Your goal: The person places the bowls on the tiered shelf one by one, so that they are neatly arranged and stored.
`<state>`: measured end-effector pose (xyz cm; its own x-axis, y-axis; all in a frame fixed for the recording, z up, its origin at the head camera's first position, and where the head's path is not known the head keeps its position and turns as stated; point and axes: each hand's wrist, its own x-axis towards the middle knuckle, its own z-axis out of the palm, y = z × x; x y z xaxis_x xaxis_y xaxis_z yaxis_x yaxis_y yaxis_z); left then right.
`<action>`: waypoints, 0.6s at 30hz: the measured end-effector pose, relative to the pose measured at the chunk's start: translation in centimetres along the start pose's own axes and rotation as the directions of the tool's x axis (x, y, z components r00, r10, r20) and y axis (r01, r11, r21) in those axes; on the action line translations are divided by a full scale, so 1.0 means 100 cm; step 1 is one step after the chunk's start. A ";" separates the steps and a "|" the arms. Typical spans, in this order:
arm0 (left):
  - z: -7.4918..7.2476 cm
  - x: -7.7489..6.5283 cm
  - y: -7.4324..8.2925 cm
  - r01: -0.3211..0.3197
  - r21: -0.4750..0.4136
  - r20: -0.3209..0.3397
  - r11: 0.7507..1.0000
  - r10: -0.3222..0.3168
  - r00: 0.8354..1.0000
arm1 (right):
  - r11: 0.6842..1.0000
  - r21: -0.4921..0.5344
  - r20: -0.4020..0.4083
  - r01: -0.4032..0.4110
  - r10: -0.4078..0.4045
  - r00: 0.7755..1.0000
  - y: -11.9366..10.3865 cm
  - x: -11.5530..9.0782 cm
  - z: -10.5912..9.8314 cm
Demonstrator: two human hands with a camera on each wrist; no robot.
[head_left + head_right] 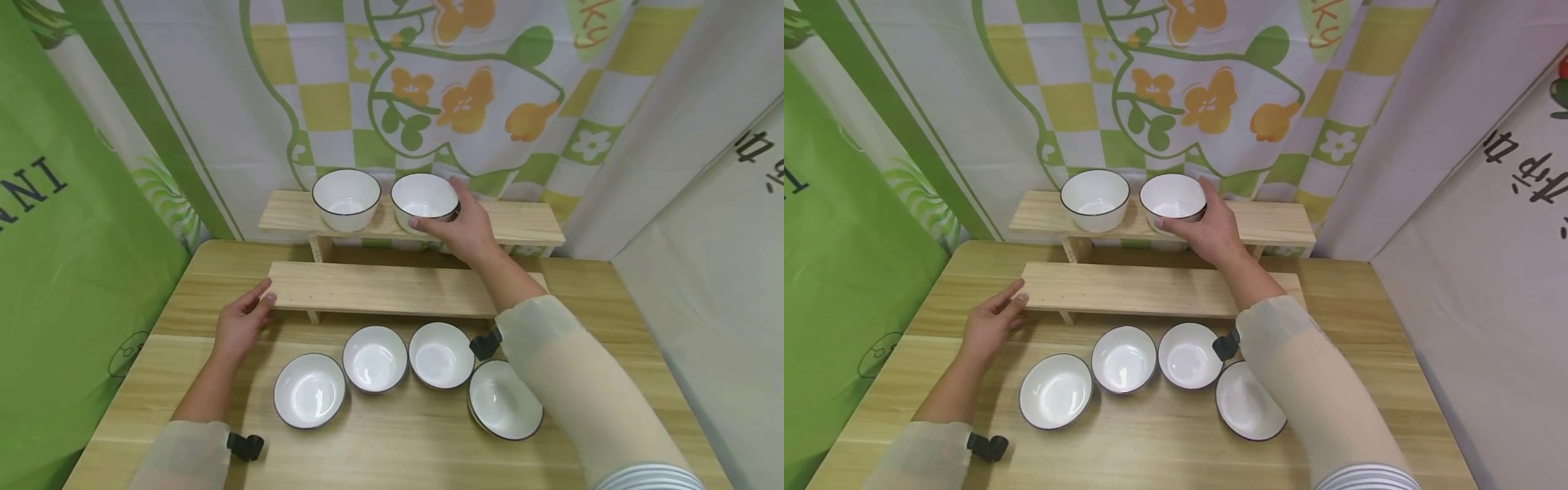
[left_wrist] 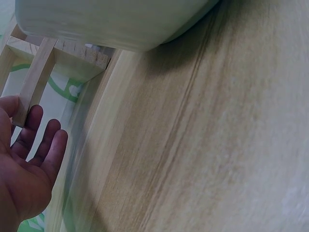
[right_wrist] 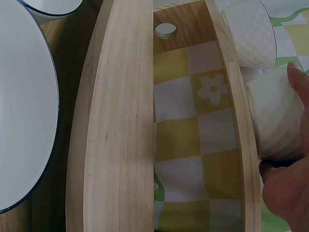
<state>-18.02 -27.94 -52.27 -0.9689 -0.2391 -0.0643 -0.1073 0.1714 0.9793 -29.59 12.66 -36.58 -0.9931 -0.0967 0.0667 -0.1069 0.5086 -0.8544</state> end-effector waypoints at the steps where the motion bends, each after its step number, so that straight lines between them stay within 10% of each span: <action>1: 0.000 0.000 0.000 0.002 0.001 -0.001 1.000 -0.002 1.000 | 1.000 -0.003 0.003 -0.002 0.002 1.000 -0.001 0.001 0.000; 18: 0.000 -0.001 0.002 0.014 -0.011 0.003 1.000 -0.014 1.000 | 0.998 0.064 0.032 0.016 -0.018 0.999 0.003 0.000 -0.002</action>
<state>-17.92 -27.91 -52.09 -0.9680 -0.2384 -0.0784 -0.1182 0.1575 0.9804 -29.59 13.04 -36.76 -0.9889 -0.1333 0.0659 -0.1198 0.4511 -0.8844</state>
